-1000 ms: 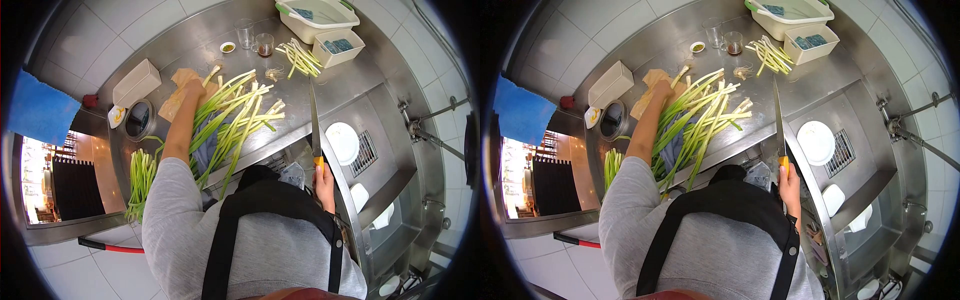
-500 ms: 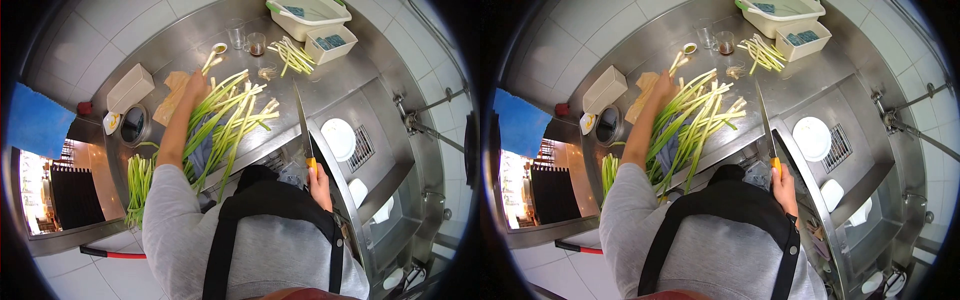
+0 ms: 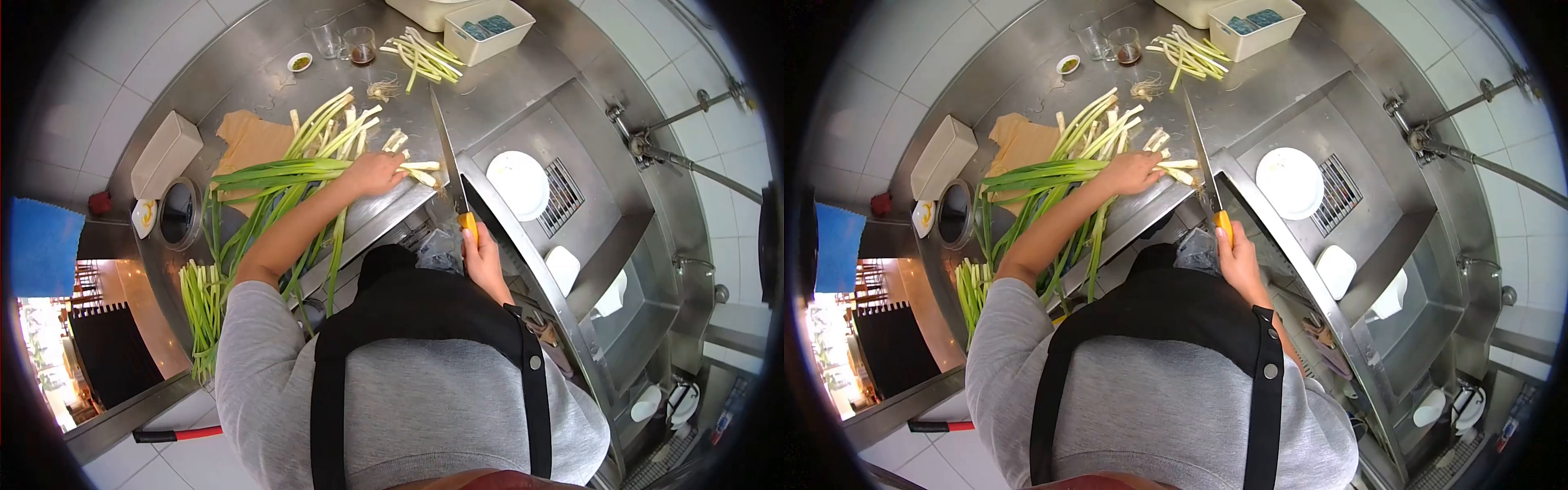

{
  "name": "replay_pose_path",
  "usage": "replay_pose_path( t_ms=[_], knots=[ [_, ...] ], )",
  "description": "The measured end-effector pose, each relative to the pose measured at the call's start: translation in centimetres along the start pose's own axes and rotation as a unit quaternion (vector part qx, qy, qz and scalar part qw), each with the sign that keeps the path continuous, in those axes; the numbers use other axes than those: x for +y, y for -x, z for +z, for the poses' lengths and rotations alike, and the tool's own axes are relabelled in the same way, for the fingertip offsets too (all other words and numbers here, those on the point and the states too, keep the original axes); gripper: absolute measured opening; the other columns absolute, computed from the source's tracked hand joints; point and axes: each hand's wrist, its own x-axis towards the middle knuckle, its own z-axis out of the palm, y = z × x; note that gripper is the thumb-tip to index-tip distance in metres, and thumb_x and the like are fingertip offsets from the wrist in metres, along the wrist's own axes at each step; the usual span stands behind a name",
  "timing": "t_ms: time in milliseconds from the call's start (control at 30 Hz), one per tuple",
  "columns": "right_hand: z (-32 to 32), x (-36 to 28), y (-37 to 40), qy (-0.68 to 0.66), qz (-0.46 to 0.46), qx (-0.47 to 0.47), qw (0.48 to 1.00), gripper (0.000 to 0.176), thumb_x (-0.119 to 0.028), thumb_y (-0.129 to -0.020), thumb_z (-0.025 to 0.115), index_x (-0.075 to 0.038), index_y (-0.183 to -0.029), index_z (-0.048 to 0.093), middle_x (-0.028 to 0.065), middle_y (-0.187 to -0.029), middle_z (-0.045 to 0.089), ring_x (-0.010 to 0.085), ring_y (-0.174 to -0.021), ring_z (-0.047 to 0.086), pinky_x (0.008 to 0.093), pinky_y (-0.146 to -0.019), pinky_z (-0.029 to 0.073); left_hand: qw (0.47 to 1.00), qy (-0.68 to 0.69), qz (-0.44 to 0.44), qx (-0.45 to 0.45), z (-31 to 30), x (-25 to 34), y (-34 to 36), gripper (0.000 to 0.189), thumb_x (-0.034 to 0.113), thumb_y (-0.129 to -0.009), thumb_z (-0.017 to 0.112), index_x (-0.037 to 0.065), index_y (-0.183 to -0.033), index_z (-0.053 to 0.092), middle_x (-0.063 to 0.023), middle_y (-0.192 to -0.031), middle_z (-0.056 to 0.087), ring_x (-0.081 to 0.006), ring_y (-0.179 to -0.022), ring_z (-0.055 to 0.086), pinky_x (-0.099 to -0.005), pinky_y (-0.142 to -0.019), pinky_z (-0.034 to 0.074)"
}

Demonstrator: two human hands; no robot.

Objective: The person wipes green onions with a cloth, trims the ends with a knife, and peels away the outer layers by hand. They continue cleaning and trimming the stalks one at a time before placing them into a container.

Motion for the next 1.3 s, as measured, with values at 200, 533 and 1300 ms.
replay_pose_path(
  t_ms=[200, 533, 1300],
  knots=[
    [-0.3, -0.2, 0.3, 0.035, 0.007, 0.002, 0.999, 0.031, -0.032, -0.096, 0.046, -0.002, -0.102, 0.05, 0.0139, -0.059, 0.054, 0.0265, -0.054, 0.056, 0.0376, -0.053, 0.042, 0.989, 0.083, 0.096, 0.073, -0.4, 2.9, -1.5, 0.053, 0.047, -0.086, 0.053, 0.006, -0.119, 0.045, -0.0195, -0.103, 0.057, -0.037, -0.094, 0.058, -0.045, -0.077, 0.049],
    [0.8, -0.8, -0.5, 0.103, 0.058, 0.034, 0.992, 0.031, -0.032, -0.096, 0.043, -0.002, -0.1, 0.046, 0.0293, -0.073, 0.059, 0.0487, -0.074, 0.058, 0.0523, -0.062, 0.043, 0.984, 0.104, 0.033, 0.14, 2.0, 6.1, -4.5, 0.041, 0.032, -0.087, 0.058, 0.005, -0.116, 0.05, -0.0186, -0.102, 0.056, -0.0372, -0.094, 0.057, -0.0431, -0.079, 0.047],
    [1.4, -1.0, -0.5, 0.122, 0.05, 0.046, 0.99, 0.031, -0.03, -0.096, 0.042, 0.0, -0.1, 0.045, 0.0329, -0.077, 0.058, 0.0514, -0.077, 0.056, 0.055, -0.065, 0.043, 0.98, 0.07, 0.023, 0.184, 2.9, 6.9, -4.0, 0.029, 0.02, -0.086, 0.057, 0.002, -0.107, 0.051, -0.0175, -0.092, 0.056, -0.0356, -0.087, 0.056, -0.0436, -0.077, 0.045]
  ],
)
